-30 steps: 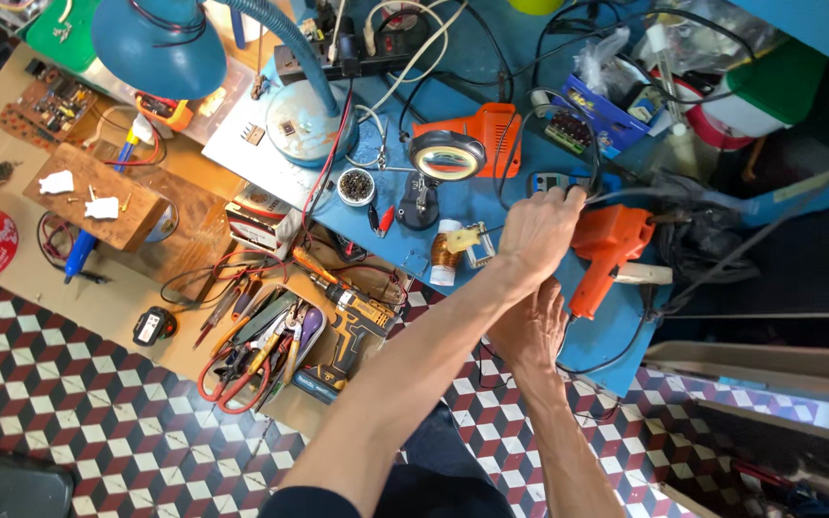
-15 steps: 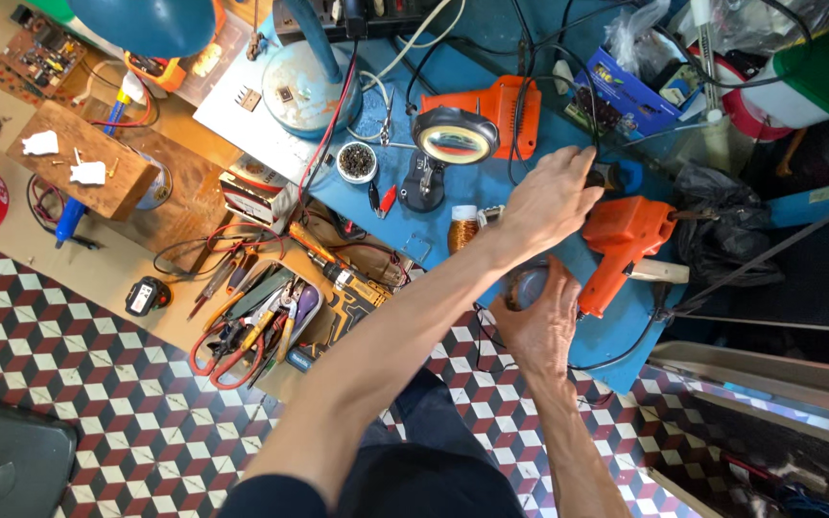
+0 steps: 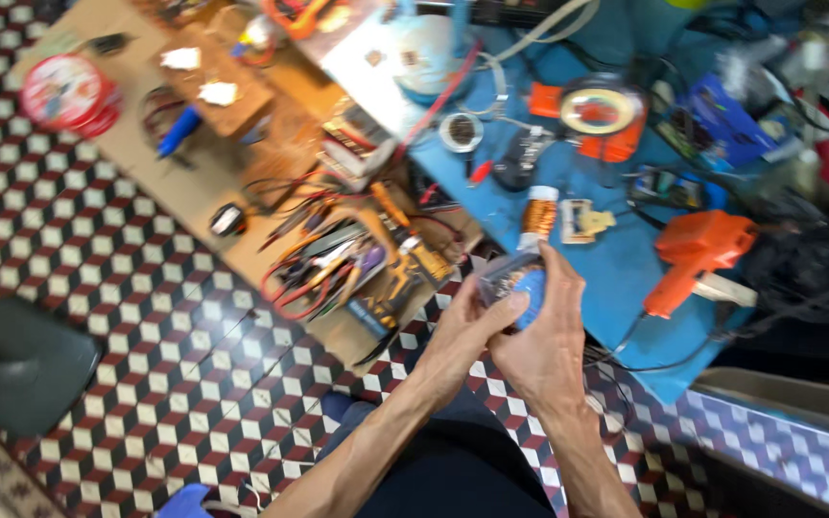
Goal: The person strips and twists wires, then uses pliers to cut and open a packaged component. They handle a coiled copper wire assembly, inspecting and adjusting its connections on a cluttered workbench.
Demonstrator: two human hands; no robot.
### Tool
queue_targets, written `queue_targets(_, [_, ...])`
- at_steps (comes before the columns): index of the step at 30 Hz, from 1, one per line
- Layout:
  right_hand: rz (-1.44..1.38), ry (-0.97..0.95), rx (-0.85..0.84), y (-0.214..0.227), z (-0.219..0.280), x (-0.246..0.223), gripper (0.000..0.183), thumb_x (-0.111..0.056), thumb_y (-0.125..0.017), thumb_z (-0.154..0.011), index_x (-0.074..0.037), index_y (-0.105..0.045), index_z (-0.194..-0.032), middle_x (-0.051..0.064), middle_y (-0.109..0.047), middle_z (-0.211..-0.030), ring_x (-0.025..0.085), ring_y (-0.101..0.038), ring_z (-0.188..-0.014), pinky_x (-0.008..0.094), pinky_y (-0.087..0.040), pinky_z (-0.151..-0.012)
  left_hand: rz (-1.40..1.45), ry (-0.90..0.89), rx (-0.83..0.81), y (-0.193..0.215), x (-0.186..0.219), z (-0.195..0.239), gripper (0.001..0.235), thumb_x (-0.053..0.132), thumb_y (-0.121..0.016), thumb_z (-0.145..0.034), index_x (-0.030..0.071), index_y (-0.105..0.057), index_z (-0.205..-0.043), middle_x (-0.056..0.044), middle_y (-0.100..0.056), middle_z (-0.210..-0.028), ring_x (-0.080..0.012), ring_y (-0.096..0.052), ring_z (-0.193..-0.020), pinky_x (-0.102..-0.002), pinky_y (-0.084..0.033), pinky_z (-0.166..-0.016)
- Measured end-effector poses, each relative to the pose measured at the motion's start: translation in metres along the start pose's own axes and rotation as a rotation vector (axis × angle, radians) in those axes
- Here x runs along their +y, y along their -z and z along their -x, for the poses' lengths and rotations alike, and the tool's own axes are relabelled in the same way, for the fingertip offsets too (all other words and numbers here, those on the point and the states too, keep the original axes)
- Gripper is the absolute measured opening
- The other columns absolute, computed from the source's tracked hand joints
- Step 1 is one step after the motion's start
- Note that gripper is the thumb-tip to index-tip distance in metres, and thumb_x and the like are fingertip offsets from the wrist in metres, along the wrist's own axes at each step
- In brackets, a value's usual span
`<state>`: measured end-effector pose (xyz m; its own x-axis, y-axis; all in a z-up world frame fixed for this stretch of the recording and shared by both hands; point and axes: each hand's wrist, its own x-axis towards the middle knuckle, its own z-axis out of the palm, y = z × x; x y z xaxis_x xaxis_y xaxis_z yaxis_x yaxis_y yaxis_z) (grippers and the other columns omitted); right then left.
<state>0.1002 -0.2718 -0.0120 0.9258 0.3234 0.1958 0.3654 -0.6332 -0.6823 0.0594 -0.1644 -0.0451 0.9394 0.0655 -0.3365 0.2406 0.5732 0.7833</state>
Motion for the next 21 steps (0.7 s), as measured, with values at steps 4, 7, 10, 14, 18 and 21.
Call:
queue_targets(4, [-0.271, 0.199, -0.340, -0.008, 0.005, -0.046, 0.100, -0.013, -0.086, -0.073, 0.007, -0.030, -0.154, 0.027, -0.044, -0.150, 0.038, -0.047, -0.136, 0.045, -0.039, -0.110, 0.152, -0.175, 0.121, 0.052, 0.017, 0.052, 0.066, 0.040, -0.065, -0.098, -0.001, -0.048, -0.146, -0.013, -0.063, -0.130, -0.0202, -0.062, -0.117, -0.038, -0.051, -0.102])
queue_targets(7, [-0.597, -0.036, -0.378, -0.012, 0.014, -0.069, 0.071, -0.013, -0.069, -0.088, 0.004, -0.040, -0.152, 0.019, -0.056, -0.146, 0.027, -0.057, -0.131, 0.038, -0.045, -0.107, 0.370, -0.195, 0.148, 0.094, 0.034, 0.098, 0.063, 0.043, -0.062, -0.101, -0.005, -0.053, -0.141, -0.015, -0.067, -0.123, -0.0224, -0.067, -0.111, -0.041, -0.057, -0.097])
queue_targets(10, [-0.761, -0.218, -0.373, -0.028, 0.039, -0.094, 0.040, -0.013, -0.053, -0.103, 0.005, -0.058, -0.138, 0.016, -0.069, -0.128, 0.023, -0.067, -0.117, 0.035, -0.052, -0.103, 0.442, -0.247, 0.216, 0.127, 0.050, 0.142, 0.060, 0.044, -0.060, -0.094, 0.004, -0.054, -0.138, -0.011, -0.070, -0.123, -0.0196, -0.071, -0.111, -0.038, -0.059, -0.099])
queue_targets(14, [-1.007, -0.304, -0.506, -0.064, 0.085, -0.130, 0.034, -0.018, -0.055, -0.102, 0.005, -0.066, -0.124, 0.016, -0.074, -0.112, 0.022, -0.072, -0.105, 0.034, -0.057, -0.094, 0.508, -0.311, 0.231, 0.160, 0.062, 0.196, 0.060, 0.044, -0.060, -0.096, 0.002, -0.053, -0.139, -0.012, -0.069, -0.124, -0.0195, -0.069, -0.113, -0.038, -0.059, -0.100])
queue_targets(18, [-1.011, -0.283, -0.486, -0.101, 0.114, -0.164, 0.025, -0.012, -0.063, -0.101, 0.005, -0.068, -0.120, 0.012, -0.072, -0.105, 0.018, -0.067, -0.093, 0.031, -0.055, -0.087, 0.567, -0.330, 0.260, 0.184, 0.069, 0.238, 0.059, 0.043, -0.060, -0.097, 0.005, -0.051, -0.140, -0.011, -0.068, -0.125, -0.0193, -0.069, -0.113, -0.039, -0.060, -0.098])
queue_targets(21, [-1.039, -0.247, -0.446, -0.119, 0.122, -0.182, 0.018, -0.008, -0.067, -0.100, 0.003, -0.068, -0.114, 0.011, -0.071, -0.100, 0.017, -0.067, -0.089, 0.030, -0.055, -0.085, 0.522, -0.390, 0.230, 0.198, 0.075, 0.262, 0.059, 0.042, -0.058, -0.098, 0.012, -0.050, -0.148, -0.008, -0.067, -0.127, -0.0165, -0.068, -0.113, -0.036, -0.059, -0.098])
